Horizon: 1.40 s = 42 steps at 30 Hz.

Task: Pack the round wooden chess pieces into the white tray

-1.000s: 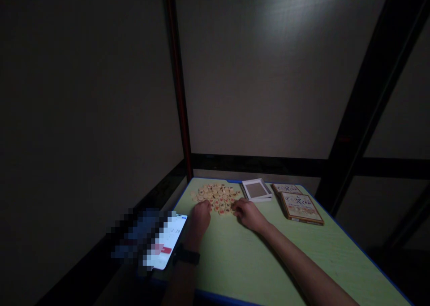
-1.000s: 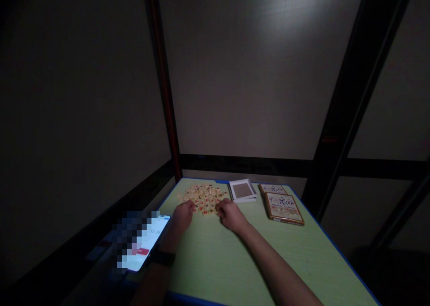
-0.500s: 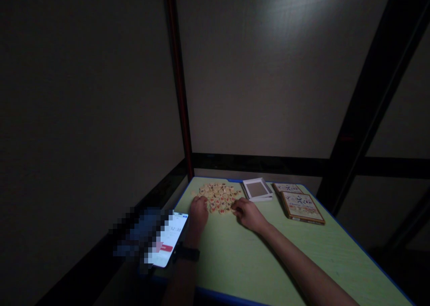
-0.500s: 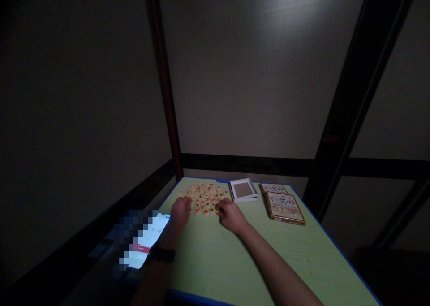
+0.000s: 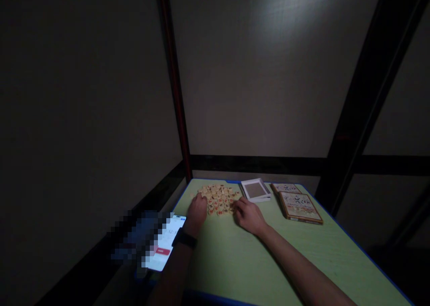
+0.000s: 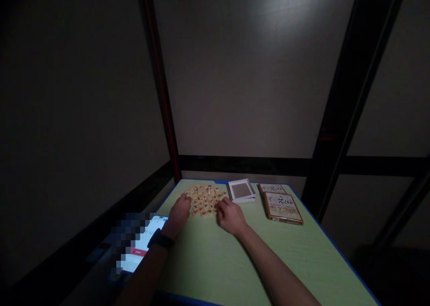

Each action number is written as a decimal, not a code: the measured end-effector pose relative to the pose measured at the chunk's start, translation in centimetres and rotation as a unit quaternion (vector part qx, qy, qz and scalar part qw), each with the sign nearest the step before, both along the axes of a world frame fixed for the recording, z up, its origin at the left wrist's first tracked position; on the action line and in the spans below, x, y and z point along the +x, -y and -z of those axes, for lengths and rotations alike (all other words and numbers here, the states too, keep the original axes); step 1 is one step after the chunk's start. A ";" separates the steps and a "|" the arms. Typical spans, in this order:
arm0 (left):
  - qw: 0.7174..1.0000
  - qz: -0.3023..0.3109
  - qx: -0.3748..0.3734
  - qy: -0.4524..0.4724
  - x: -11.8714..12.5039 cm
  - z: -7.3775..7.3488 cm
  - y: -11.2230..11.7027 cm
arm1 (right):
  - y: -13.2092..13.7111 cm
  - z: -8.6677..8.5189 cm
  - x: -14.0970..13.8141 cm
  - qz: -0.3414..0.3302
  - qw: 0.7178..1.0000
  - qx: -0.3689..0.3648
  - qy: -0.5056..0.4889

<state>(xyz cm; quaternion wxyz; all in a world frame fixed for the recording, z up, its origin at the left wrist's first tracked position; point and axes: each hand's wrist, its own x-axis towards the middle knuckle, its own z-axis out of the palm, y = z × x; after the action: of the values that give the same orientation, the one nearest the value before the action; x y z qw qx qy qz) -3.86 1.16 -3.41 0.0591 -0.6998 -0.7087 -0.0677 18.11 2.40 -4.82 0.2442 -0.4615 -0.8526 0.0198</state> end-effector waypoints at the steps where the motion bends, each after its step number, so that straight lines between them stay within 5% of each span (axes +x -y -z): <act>1: 1.000 0.007 -0.003 0.003 -0.1 0.1 0.0 | 0.0 0.0 0.0 0.003 1.000 0.000 0.005; 11: 0.997 -0.015 -0.046 0.059 -0.7 0.0 -1.1 | 0.2 -0.3 -0.1 0.014 1.000 -0.012 0.016; 25: 0.994 -0.034 -0.002 0.106 -0.5 1.1 -1.2 | -0.4 0.3 0.1 0.012 0.999 -0.014 -0.049; 29: 0.993 -0.032 -0.005 0.110 -0.3 1.5 -1.4 | -2.4 -1.1 -0.2 0.047 0.997 0.005 -0.065; 35: 0.993 -0.036 0.012 0.113 -0.1 2.2 -1.2 | -7.4 -4.6 -2.6 0.016 0.997 -0.057 0.057; 42: 0.991 -0.036 0.039 0.124 0.5 2.2 -0.3 | -8.9 -4.9 -6.2 0.008 0.987 -0.099 0.126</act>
<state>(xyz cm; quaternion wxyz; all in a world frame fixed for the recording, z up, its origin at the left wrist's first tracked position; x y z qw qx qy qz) -3.36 1.46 -5.62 0.0006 -0.6572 -0.7321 -0.1790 11.86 11.26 0.09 0.0877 -0.4892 -0.8666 0.0441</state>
